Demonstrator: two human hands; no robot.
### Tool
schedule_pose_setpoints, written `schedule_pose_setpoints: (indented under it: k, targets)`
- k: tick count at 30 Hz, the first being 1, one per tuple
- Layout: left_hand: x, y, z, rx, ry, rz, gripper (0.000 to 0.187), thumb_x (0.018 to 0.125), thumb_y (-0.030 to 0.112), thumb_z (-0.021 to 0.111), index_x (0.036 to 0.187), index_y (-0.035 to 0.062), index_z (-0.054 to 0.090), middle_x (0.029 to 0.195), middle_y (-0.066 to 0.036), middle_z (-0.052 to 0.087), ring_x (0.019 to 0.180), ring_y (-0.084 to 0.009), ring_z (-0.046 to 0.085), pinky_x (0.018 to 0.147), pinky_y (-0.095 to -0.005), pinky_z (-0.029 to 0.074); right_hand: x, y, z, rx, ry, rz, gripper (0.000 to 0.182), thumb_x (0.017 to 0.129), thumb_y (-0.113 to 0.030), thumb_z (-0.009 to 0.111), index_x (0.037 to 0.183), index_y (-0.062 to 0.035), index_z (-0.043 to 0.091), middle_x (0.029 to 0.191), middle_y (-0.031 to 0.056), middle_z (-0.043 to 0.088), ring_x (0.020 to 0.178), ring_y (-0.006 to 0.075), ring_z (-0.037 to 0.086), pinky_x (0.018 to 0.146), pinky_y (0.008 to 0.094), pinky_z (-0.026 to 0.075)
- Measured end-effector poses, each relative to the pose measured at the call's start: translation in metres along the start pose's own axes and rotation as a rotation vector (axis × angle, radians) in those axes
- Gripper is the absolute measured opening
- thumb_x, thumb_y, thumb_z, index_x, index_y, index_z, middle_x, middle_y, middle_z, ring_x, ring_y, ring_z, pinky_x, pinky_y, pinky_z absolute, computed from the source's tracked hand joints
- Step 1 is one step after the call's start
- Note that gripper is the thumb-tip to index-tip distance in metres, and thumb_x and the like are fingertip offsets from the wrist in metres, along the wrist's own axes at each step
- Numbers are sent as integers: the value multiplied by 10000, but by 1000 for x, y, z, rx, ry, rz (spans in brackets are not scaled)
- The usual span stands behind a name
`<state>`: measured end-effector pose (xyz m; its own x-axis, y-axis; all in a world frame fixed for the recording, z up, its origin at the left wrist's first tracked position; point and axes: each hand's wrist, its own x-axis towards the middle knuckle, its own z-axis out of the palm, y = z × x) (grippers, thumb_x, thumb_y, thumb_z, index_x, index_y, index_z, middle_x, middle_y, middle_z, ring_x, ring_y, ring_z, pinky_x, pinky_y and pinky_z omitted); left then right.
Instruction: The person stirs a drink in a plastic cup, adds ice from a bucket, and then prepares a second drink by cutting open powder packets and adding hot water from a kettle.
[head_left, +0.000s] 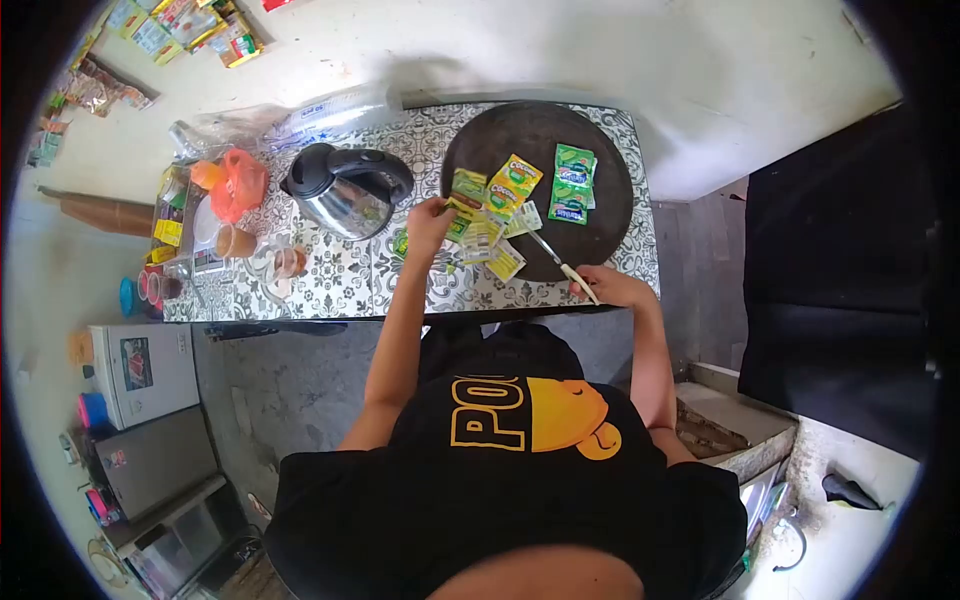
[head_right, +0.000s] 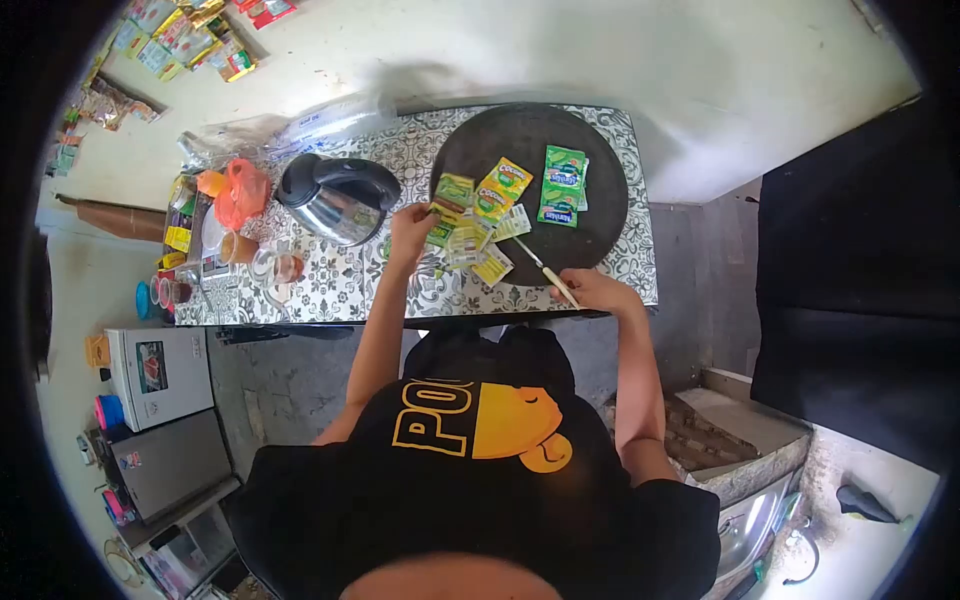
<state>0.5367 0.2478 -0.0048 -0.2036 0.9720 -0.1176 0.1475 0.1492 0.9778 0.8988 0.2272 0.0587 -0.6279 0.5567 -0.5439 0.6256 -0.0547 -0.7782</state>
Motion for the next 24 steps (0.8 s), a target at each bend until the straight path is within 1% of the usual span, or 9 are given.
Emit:
schedule_pose_setpoints:
  k: [1,3,4,7,10,13,17,19,24]
  targets:
    - [-3,2,-5,-1,10,1,255,805,98,696,990,-75,669,855,-99,702,746,-130,670,665,-266,525,4,-5,0,8,-71,-44,339,943,-340,594,1024,-11,606,833,29,621,756,91,548,652,252,442]
    - [-17,17,-14,-426,-119,-266,233,836,120,694,983,-60,672,879,-86,693,751,-142,672,689,-266,538,19,-18,3,93,-169,-73,329,957,-335,572,1034,-16,603,837,18,607,759,83,533,663,241,435]
    - [-26,28,-16,-435,-157,-354,241,863,149,694,1002,-48,682,916,-91,697,769,-139,668,719,-269,543,27,-26,5,185,-259,-95,320,970,-330,550,1044,-22,599,841,7,593,761,75,519,675,230,429]
    - [-38,14,-23,-419,-272,-336,279,862,172,709,1027,-51,684,944,-90,699,793,-134,664,736,-268,537,48,-44,6,312,-381,-65,357,985,-360,518,1075,-23,595,858,-7,577,774,66,494,707,218,422]
    - [-51,7,-28,-407,-296,-355,292,860,167,713,1057,-47,686,983,-89,700,877,-144,651,802,-279,511,78,-51,-3,139,-484,-174,538,926,-543,536,1072,-29,600,872,-22,553,783,86,475,724,235,424]
    - [-59,11,-32,-462,-326,-379,303,852,160,720,1059,-58,683,996,-94,700,928,-158,637,847,-292,488,102,-58,-2,140,-530,-109,420,938,-407,584,1092,-17,569,885,-15,549,811,80,477,747,218,417]
    - [-62,11,-34,-545,-292,-395,324,833,153,739,1029,-96,673,982,-103,699,907,-167,645,848,-299,493,124,-66,-7,53,-599,-148,348,945,-330,590,1087,-14,551,897,-16,543,811,73,470,734,212,417]
    - [-62,12,-37,-547,-292,-385,303,827,181,753,1005,-59,706,969,-90,711,862,-137,651,824,-271,498,129,-72,-8,-112,-559,-128,294,951,-280,576,1067,-11,550,898,-16,540,801,68,468,722,211,418]
    - [-58,2,-37,-555,-290,-367,323,840,181,737,1029,-75,685,975,-102,705,869,-157,653,812,-293,511,134,-69,-6,-71,-529,-168,191,958,-182,547,1031,-5,561,829,-21,528,749,65,463,679,216,414]
